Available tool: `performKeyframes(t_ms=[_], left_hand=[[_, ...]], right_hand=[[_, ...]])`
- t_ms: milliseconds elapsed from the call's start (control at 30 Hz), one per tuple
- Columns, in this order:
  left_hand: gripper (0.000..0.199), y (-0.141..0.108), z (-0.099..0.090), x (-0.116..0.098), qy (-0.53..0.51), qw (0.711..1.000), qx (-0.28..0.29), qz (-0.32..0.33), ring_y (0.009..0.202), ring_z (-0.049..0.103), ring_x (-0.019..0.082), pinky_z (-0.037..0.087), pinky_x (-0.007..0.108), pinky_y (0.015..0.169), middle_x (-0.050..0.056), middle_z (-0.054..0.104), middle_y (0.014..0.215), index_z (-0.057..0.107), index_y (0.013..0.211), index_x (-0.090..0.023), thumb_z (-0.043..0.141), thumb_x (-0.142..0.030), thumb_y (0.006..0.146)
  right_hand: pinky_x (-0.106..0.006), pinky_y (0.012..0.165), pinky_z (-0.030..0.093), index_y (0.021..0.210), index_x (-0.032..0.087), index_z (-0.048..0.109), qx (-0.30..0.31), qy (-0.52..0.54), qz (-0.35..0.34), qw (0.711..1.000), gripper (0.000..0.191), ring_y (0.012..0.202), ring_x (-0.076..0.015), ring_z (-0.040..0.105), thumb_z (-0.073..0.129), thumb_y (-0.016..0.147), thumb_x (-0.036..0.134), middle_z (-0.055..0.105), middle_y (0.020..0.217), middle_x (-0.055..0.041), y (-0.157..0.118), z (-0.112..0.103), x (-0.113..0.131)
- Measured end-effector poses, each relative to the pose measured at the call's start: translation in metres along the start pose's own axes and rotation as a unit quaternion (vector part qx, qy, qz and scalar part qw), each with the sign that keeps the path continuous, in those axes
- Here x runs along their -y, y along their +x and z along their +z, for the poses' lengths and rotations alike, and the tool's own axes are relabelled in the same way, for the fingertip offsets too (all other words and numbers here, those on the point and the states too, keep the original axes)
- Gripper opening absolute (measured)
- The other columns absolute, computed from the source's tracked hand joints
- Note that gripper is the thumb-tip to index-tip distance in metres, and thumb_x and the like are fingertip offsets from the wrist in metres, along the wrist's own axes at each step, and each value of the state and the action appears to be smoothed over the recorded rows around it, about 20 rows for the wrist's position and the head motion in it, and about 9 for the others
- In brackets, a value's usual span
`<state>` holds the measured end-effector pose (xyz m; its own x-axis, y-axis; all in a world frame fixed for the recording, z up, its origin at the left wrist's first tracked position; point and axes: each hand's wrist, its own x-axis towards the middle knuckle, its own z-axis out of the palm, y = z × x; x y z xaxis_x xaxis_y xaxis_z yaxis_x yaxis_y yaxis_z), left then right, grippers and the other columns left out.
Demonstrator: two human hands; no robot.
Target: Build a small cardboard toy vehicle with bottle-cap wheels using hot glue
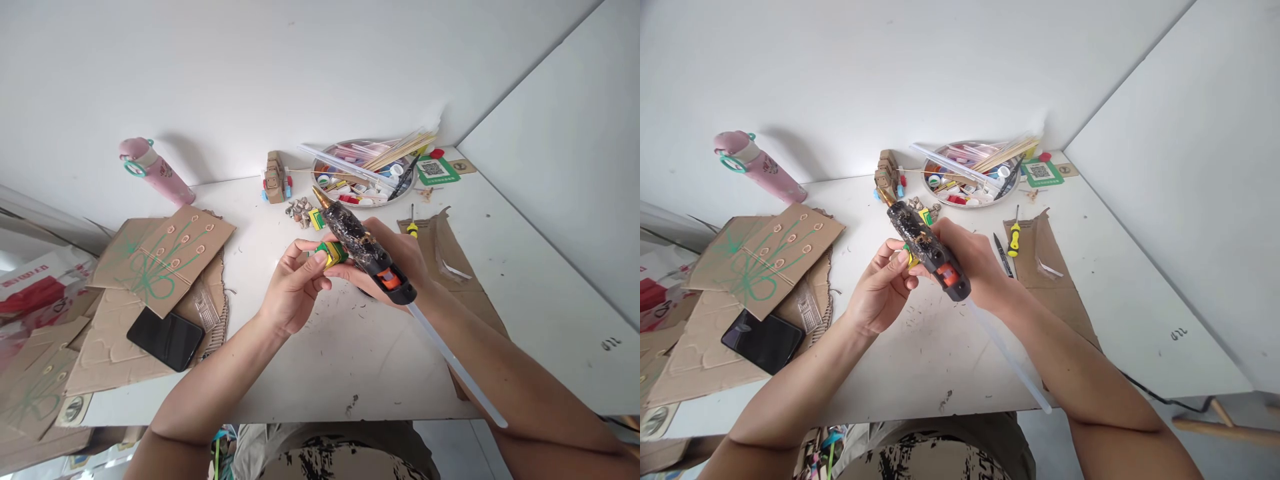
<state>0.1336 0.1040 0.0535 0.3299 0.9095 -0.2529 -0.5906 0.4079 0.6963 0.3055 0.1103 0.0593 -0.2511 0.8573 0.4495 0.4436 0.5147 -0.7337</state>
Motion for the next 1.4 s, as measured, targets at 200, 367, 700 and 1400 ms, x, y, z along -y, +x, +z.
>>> performKeyframes(t_ms=[200, 367, 700, 1400], left_hand=[[0.045, -0.004, 0.002, -0.002, -0.005, 1.0, 0.008, 0.012, 0.06, 0.066, 0.007, 0.05, 0.017, 0.051, -0.007, 0.074, 0.074, 0.067, 0.078, -0.022, 0.107, -0.027, 0.058], [0.048, -0.006, 0.003, -0.001, -0.01, 1.0, 0.0, -0.003, 0.065, 0.075, 0.011, 0.063, 0.02, 0.064, -0.007, 0.074, 0.072, 0.067, 0.081, -0.022, 0.108, -0.027, 0.057], [0.046, -0.005, 0.004, -0.004, -0.01, 1.0, 0.0, -0.015, 0.07, 0.079, 0.011, 0.067, 0.018, 0.07, -0.005, 0.079, 0.079, 0.065, 0.08, -0.02, 0.106, -0.019, 0.061], [0.043, -0.005, 0.0, -0.008, -0.003, 1.0, 0.004, -0.015, 0.066, 0.077, 0.009, 0.067, 0.018, 0.068, -0.007, 0.076, 0.078, 0.066, 0.078, -0.02, 0.106, -0.017, 0.059]], right_hand=[[-0.034, 0.054, 0.05, 0.084, 0.031, 0.05, -0.074, -0.013, -0.009, 0.997, 0.047, 0.055, -0.0187, 0.059, 0.078, 0.086, 0.07, 0.072, 0.071, 0.0029, -0.003, 0.005, -0.009], [-0.034, 0.056, 0.051, 0.089, 0.032, 0.057, -0.033, -0.03, -0.01, 0.999, 0.031, 0.057, -0.0184, 0.058, 0.075, 0.092, 0.056, 0.07, 0.072, 0.0039, -0.007, -0.003, -0.003], [-0.047, 0.084, 0.064, 0.1, 0.035, 0.073, 0.029, 0.024, -0.021, 0.999, 0.019, 0.092, -0.0292, 0.077, 0.075, 0.096, 0.054, 0.08, 0.103, -0.0042, -0.004, -0.022, 0.002], [-0.05, 0.104, 0.063, 0.109, 0.032, 0.078, 0.038, 0.069, -0.002, 0.997, 0.022, 0.11, -0.0294, 0.075, 0.074, 0.097, 0.051, 0.078, 0.119, -0.006, -0.004, -0.016, 0.004]])
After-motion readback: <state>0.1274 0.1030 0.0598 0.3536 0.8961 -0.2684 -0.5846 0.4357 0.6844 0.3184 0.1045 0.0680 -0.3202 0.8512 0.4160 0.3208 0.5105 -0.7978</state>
